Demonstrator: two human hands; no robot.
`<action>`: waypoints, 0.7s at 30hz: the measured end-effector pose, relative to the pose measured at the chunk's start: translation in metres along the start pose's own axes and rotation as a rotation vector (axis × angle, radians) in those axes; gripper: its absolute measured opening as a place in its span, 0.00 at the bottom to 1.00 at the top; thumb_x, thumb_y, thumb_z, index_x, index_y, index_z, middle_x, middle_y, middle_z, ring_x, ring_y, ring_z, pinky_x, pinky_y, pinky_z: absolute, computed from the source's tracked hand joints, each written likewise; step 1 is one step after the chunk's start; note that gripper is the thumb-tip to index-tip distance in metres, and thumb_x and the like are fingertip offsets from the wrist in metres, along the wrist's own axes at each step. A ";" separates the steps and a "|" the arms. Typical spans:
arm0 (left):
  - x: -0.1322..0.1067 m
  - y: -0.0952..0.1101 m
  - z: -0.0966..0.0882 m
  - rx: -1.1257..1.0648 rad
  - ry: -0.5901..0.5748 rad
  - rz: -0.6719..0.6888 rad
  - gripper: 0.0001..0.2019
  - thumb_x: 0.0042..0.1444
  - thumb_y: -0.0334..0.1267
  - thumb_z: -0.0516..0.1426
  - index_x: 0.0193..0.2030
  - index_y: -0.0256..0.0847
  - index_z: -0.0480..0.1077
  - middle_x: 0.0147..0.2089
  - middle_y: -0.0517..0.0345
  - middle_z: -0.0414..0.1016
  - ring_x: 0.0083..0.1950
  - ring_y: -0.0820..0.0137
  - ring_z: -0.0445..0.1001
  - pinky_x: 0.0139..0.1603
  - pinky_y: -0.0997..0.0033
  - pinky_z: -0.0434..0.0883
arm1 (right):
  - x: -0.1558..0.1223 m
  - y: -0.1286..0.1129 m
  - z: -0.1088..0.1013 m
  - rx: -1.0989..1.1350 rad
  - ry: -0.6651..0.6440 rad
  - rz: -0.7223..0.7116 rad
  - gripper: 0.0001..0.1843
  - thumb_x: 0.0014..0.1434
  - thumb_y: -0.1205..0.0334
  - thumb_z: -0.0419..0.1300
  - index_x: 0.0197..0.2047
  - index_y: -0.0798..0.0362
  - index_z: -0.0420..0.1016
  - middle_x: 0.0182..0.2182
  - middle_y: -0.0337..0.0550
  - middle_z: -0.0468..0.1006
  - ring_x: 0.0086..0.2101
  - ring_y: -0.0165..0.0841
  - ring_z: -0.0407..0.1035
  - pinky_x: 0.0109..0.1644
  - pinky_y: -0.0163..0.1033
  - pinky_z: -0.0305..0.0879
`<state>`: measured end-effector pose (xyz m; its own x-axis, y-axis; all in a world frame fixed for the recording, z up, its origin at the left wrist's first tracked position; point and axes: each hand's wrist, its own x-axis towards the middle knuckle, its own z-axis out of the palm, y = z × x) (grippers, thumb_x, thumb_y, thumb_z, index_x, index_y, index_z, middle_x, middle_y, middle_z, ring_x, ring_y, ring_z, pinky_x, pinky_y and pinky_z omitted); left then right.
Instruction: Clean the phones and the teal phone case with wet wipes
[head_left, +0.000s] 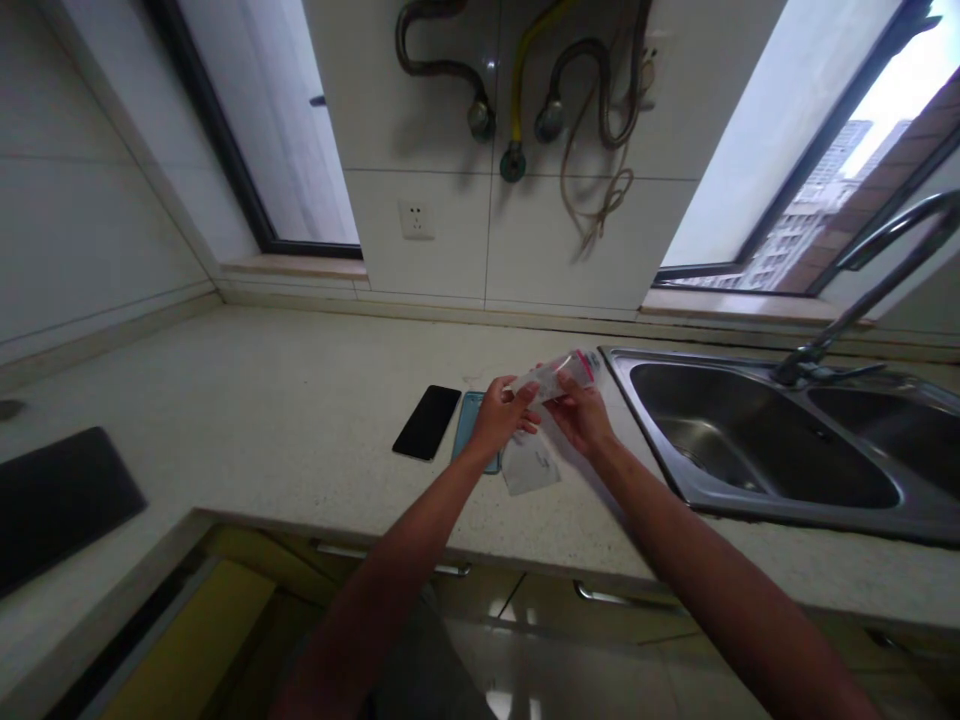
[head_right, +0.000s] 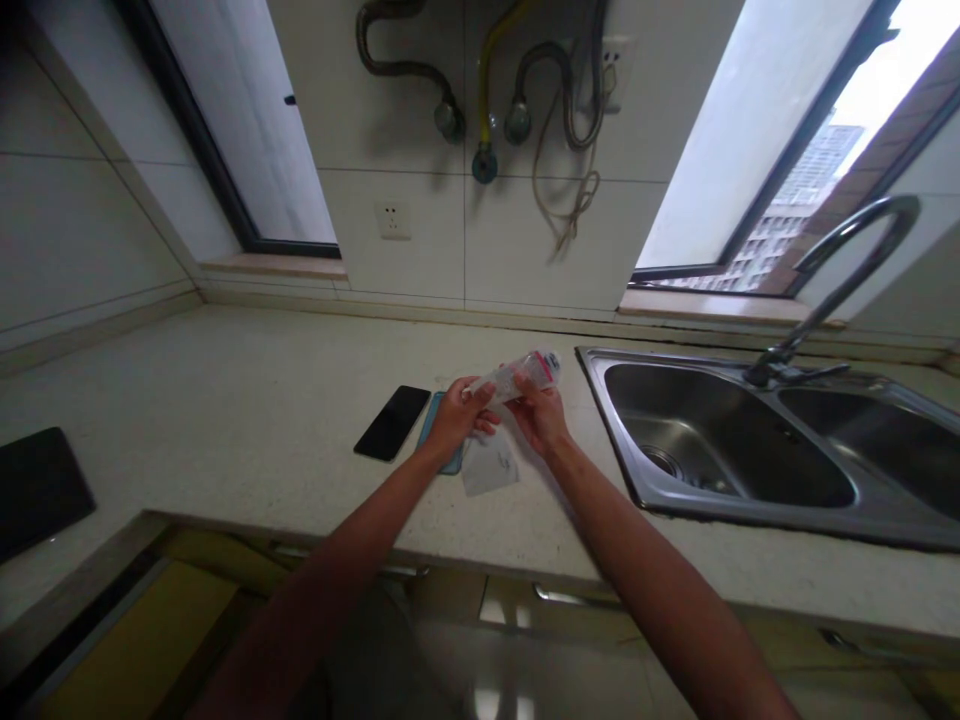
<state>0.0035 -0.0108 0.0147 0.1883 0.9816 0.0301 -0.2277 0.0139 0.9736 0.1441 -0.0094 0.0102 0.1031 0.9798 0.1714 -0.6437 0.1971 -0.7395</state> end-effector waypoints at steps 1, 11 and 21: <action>-0.001 0.000 0.000 -0.002 -0.002 0.017 0.31 0.55 0.58 0.63 0.55 0.36 0.63 0.42 0.49 0.77 0.27 0.70 0.77 0.26 0.71 0.73 | 0.000 0.001 0.000 0.011 0.020 -0.003 0.18 0.46 0.58 0.76 0.39 0.53 0.77 0.39 0.43 0.83 0.38 0.33 0.78 0.45 0.37 0.79; -0.026 -0.002 -0.011 0.584 -0.017 0.242 0.23 0.70 0.55 0.42 0.52 0.40 0.69 0.22 0.62 0.66 0.22 0.71 0.66 0.30 0.69 0.64 | -0.005 0.010 0.002 0.150 0.271 0.094 0.16 0.57 0.49 0.67 0.36 0.52 0.71 0.27 0.37 0.77 0.28 0.31 0.73 0.34 0.37 0.78; -0.028 -0.008 -0.003 0.114 -0.248 0.194 0.28 0.66 0.56 0.47 0.66 0.42 0.61 0.30 0.59 0.73 0.21 0.74 0.66 0.24 0.74 0.60 | 0.009 0.010 -0.015 0.213 0.399 0.143 0.11 0.57 0.53 0.62 0.34 0.50 0.67 0.23 0.34 0.76 0.23 0.30 0.73 0.27 0.34 0.75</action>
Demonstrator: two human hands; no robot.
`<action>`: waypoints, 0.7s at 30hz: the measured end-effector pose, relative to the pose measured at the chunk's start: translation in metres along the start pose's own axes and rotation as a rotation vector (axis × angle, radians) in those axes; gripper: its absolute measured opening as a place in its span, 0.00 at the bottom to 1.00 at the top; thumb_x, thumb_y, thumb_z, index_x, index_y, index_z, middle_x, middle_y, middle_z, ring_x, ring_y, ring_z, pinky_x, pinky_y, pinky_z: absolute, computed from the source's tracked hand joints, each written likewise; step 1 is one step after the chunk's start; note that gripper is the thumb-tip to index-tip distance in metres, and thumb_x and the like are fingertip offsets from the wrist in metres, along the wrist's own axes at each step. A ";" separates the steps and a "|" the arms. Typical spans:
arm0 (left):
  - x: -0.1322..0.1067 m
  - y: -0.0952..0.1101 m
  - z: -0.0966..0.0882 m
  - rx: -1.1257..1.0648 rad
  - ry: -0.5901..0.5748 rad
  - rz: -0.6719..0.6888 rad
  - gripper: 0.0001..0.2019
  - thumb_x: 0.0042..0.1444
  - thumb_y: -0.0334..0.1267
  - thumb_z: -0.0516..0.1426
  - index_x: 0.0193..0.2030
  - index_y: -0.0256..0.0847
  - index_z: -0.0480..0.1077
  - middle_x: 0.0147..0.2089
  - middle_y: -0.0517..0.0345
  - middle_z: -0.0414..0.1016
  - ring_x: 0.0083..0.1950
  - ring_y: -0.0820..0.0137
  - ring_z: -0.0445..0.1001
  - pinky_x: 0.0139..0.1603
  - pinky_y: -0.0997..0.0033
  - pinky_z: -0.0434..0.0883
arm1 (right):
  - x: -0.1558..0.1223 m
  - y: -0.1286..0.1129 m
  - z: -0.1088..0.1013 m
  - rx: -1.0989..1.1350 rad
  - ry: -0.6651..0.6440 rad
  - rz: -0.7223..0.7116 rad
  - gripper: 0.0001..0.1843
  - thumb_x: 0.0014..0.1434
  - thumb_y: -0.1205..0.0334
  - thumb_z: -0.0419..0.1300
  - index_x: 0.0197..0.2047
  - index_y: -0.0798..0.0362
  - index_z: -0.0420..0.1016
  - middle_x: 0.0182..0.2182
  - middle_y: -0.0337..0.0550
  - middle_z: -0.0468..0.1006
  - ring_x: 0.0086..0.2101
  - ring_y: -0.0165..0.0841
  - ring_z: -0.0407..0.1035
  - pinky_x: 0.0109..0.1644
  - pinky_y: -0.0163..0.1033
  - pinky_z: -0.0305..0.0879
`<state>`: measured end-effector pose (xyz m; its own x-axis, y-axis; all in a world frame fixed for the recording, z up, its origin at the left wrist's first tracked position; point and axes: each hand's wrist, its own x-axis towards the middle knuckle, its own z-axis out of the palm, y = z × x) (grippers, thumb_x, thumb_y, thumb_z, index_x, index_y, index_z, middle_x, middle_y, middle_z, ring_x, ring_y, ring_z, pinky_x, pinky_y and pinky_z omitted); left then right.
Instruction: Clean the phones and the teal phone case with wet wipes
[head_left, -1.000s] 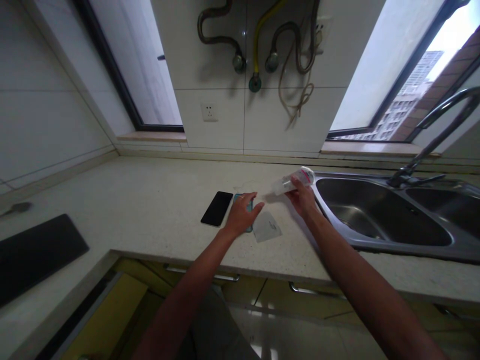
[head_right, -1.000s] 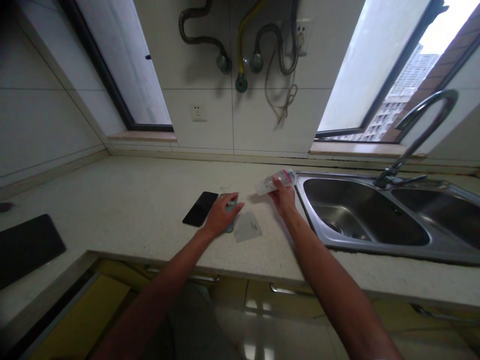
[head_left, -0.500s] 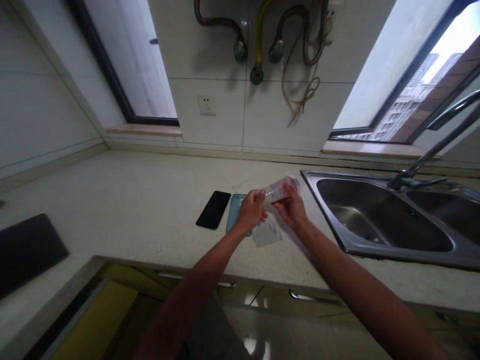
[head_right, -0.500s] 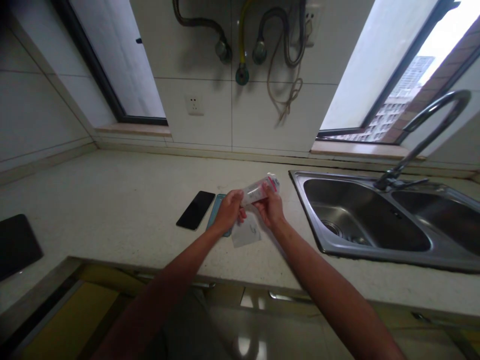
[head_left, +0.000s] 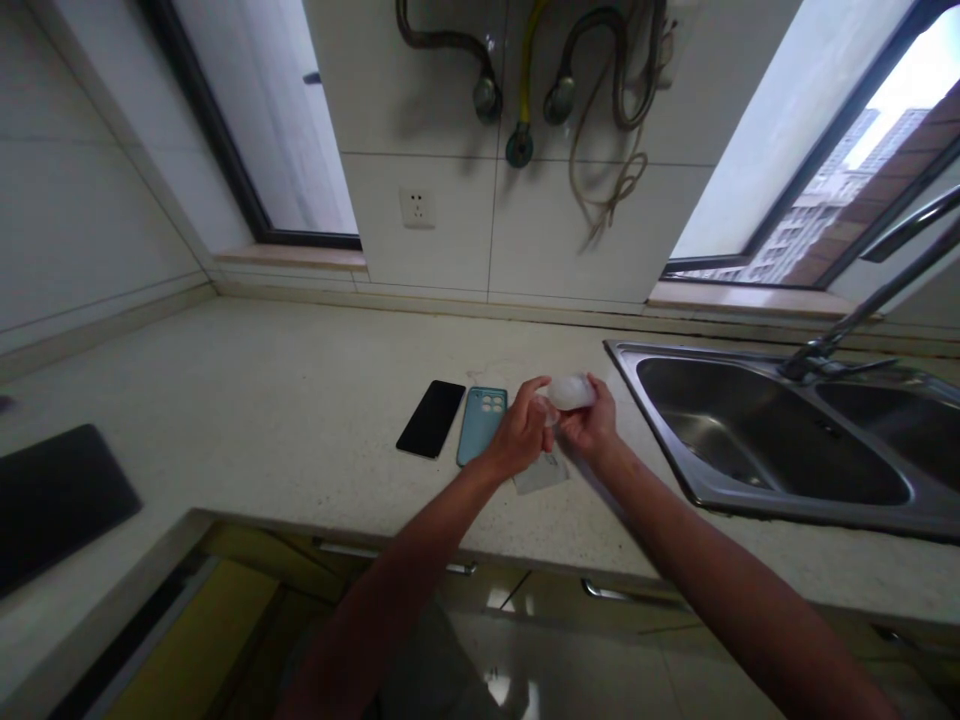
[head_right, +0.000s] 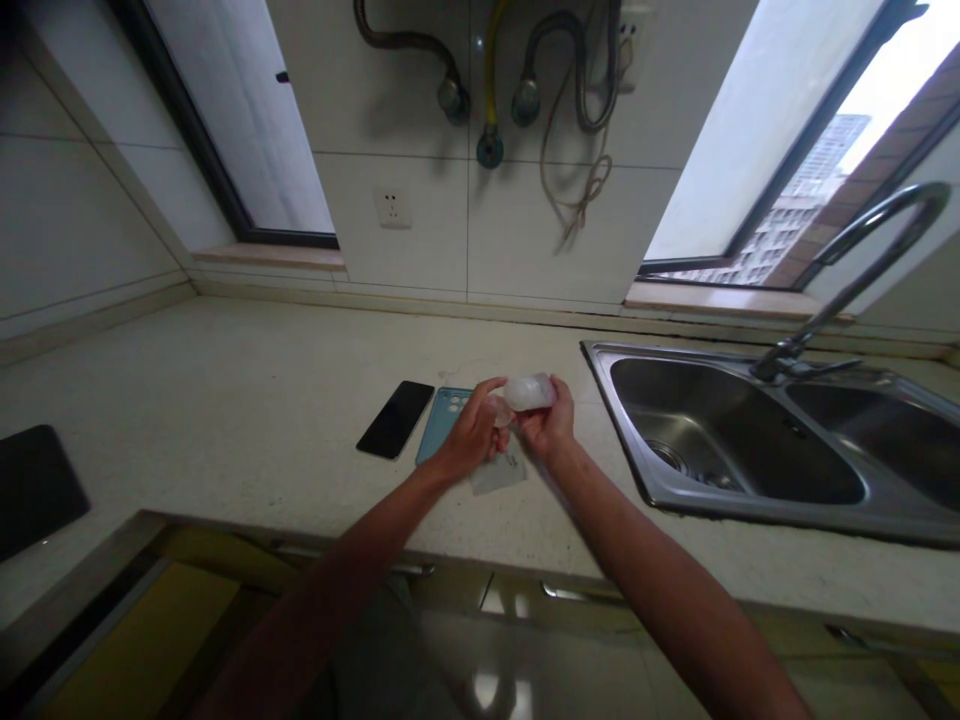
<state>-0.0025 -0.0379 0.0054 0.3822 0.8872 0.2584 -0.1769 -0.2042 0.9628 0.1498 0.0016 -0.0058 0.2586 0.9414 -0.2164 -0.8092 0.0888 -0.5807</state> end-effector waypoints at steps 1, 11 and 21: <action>0.000 0.001 0.001 0.010 -0.011 0.008 0.30 0.66 0.58 0.46 0.68 0.42 0.58 0.29 0.60 0.72 0.21 0.73 0.66 0.24 0.73 0.60 | 0.000 -0.003 0.001 0.023 0.015 -0.007 0.10 0.57 0.53 0.62 0.34 0.50 0.67 0.23 0.34 0.76 0.23 0.30 0.73 0.27 0.33 0.74; 0.001 0.004 -0.024 1.136 -0.017 0.226 0.21 0.60 0.54 0.58 0.45 0.36 0.77 0.51 0.35 0.74 0.58 0.44 0.66 0.59 0.44 0.60 | 0.013 -0.036 -0.005 0.182 0.153 -0.145 0.10 0.58 0.52 0.57 0.36 0.50 0.70 0.25 0.34 0.79 0.26 0.31 0.76 0.29 0.35 0.75; 0.006 0.003 -0.015 0.849 -0.015 0.224 0.08 0.57 0.39 0.62 0.29 0.40 0.72 0.41 0.48 0.74 0.51 0.57 0.70 0.55 0.55 0.64 | 0.018 -0.035 -0.010 0.094 0.073 -0.158 0.12 0.55 0.49 0.59 0.35 0.49 0.68 0.24 0.33 0.78 0.26 0.32 0.76 0.29 0.36 0.75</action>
<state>-0.0147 -0.0266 0.0087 0.4325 0.7851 0.4435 0.4833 -0.6170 0.6211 0.1880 0.0122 0.0028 0.4211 0.8876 -0.1866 -0.8005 0.2669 -0.5367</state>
